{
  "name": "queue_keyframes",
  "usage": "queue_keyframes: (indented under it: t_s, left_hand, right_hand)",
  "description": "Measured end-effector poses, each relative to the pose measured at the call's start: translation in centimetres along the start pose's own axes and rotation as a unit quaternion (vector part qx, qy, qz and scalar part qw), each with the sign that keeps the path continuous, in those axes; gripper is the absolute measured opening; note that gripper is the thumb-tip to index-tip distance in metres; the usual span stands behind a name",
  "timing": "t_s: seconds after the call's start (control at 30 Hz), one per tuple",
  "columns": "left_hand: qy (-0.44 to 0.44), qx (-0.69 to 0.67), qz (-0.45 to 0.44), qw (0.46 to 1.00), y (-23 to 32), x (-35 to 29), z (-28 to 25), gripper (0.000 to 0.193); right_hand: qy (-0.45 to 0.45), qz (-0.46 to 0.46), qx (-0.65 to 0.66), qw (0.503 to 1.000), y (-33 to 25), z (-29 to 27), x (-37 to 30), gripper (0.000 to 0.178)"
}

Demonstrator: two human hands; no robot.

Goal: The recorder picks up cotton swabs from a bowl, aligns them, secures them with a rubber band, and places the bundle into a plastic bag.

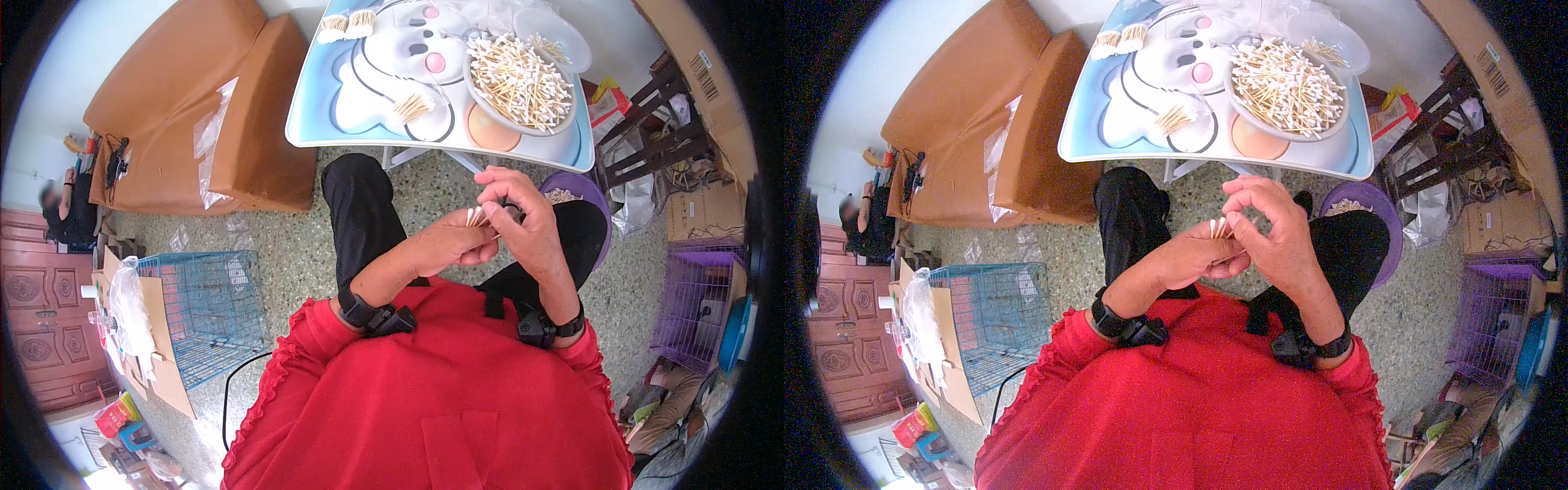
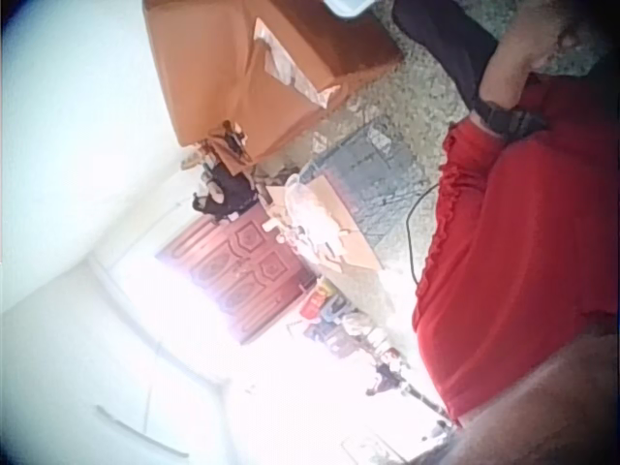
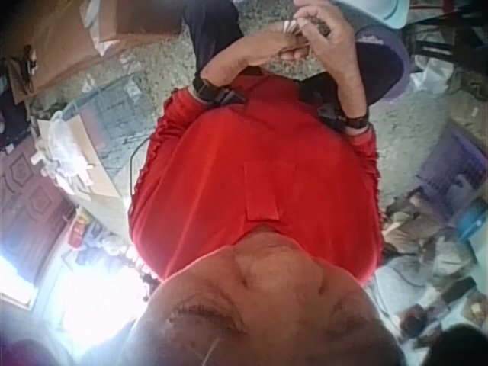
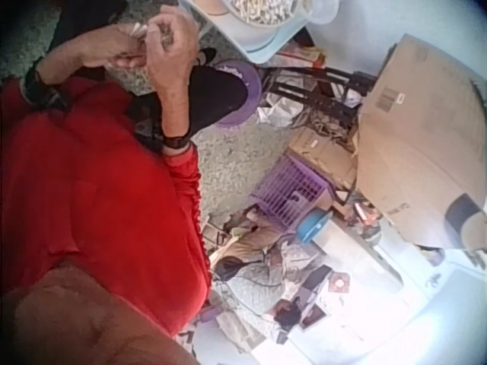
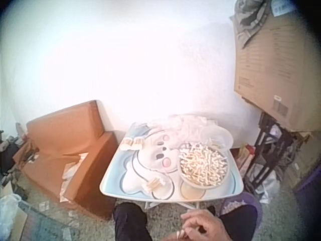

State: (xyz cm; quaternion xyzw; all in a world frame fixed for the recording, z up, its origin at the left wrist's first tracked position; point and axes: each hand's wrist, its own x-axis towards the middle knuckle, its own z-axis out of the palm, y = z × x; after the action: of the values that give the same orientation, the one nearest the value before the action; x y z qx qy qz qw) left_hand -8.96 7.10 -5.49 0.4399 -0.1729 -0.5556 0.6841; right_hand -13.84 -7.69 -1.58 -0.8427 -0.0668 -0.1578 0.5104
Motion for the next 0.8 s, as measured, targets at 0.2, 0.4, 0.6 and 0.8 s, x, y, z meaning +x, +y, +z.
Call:
queue_keyframes:
  t_s: [0.2, 0.4, 0.6, 0.8]
  left_hand:
    - [-0.005, -0.017, 0.002, 1.0, 0.5, -0.2, 0.1, 0.013]
    - [-0.007, -0.042, 0.012, 0.999, 0.5, -0.3, -0.2, 0.019]
    - [-0.01, -0.05, 0.022, 0.998, 0.6, 0.0, -0.3, 0.019]
    - [-0.007, -0.049, 0.019, 0.999, 0.5, 0.2, -0.3, 0.014]
  right_hand:
    - [0.031, 0.082, 0.074, 0.993, -0.2, -0.4, -0.1, 0.01]
    - [0.067, 0.096, 0.11, 0.987, 0.9, -0.7, -0.4, 0.011]
    - [0.037, 0.084, 0.123, 0.988, 1.7, -0.3, -0.5, 0.018]
    - [-0.031, 0.076, 0.082, 0.993, 1.6, 0.1, -0.4, 0.028]
